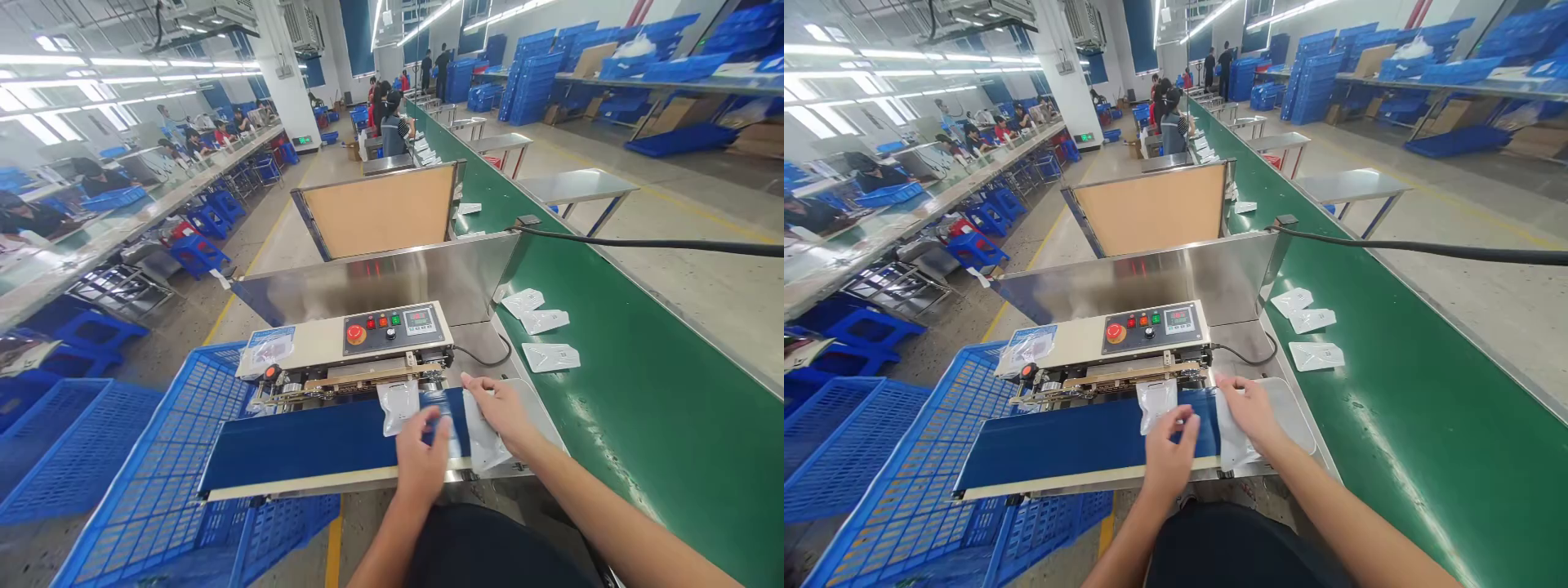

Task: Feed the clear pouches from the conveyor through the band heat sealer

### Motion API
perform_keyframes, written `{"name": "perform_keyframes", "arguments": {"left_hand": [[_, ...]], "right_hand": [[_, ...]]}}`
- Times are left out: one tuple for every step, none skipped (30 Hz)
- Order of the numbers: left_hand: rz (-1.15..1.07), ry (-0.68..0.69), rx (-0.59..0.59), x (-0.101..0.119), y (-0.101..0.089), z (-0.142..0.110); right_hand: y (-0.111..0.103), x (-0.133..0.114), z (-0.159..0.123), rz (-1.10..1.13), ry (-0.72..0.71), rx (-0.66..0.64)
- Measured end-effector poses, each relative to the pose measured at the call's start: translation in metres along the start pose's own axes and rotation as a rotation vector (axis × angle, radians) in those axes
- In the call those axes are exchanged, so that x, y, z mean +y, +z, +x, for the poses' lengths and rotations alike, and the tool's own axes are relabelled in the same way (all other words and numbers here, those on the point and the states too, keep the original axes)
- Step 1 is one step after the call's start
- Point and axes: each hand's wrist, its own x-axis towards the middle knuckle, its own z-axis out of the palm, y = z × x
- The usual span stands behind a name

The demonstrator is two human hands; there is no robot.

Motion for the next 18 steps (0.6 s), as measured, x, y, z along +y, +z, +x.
{"name": "perform_keyframes", "arguments": {"left_hand": [[-0.051, -0.013, -0.098, 0.003, 0.010, -0.005], [-0.101, -0.030, -0.152, 0.005, 0.020, -0.007], [-0.144, -0.050, -0.160, 0.007, 0.028, -0.006], [-0.176, -0.075, -0.135, 0.008, 0.033, -0.004], [-0.196, -0.101, -0.093, 0.009, 0.036, 0.000], [-0.208, -0.124, -0.055, 0.009, 0.037, 0.004], [-0.216, -0.140, -0.029, 0.010, 0.037, 0.008], [-0.221, -0.150, -0.017, 0.009, 0.037, 0.012], [-0.227, -0.156, -0.017, 0.009, 0.036, 0.015], [-0.236, -0.161, -0.026, 0.008, 0.037, 0.016], [-0.250, -0.165, -0.043, 0.007, 0.038, 0.017], [-0.265, -0.167, -0.071, 0.005, 0.041, 0.017], [-0.273, -0.171, -0.104, 0.003, 0.044, 0.018], [-0.270, -0.184, -0.126, 0.000, 0.048, 0.018], [-0.260, -0.211, -0.131, -0.003, 0.053, 0.020], [-0.250, -0.253, -0.119, -0.006, 0.058, 0.023], [-0.247, -0.304, -0.090, -0.010, 0.063, 0.027], [-0.260, -0.358, -0.044, -0.013, 0.068, 0.031]], "right_hand": [[0.005, -0.002, -0.006, 0.050, -0.017, 0.006], [0.009, -0.003, -0.010, 0.099, -0.030, 0.005], [0.011, -0.004, -0.013, 0.154, -0.041, 0.000], [0.011, -0.005, -0.015, 0.207, -0.053, -0.009], [0.009, -0.005, -0.016, 0.249, -0.067, -0.021], [0.005, -0.004, -0.017, 0.272, -0.075, -0.044], [0.000, -0.002, -0.018, 0.269, -0.076, -0.077], [-0.006, 0.000, -0.019, 0.243, -0.070, -0.119], [-0.011, 0.004, -0.020, 0.201, -0.059, -0.157], [-0.016, 0.008, -0.022, 0.159, -0.050, -0.183], [-0.021, 0.012, -0.023, 0.129, -0.048, -0.190], [-0.025, 0.017, -0.024, 0.108, -0.056, -0.181], [-0.029, 0.022, -0.024, 0.087, -0.073, -0.152], [-0.033, 0.027, -0.023, 0.058, -0.098, -0.105], [-0.038, 0.032, -0.021, 0.012, -0.125, -0.047], [-0.043, 0.036, -0.017, -0.046, -0.148, 0.018], [-0.047, 0.039, -0.012, -0.111, -0.163, 0.086], [-0.051, 0.042, -0.005, -0.169, -0.170, 0.147]]}}
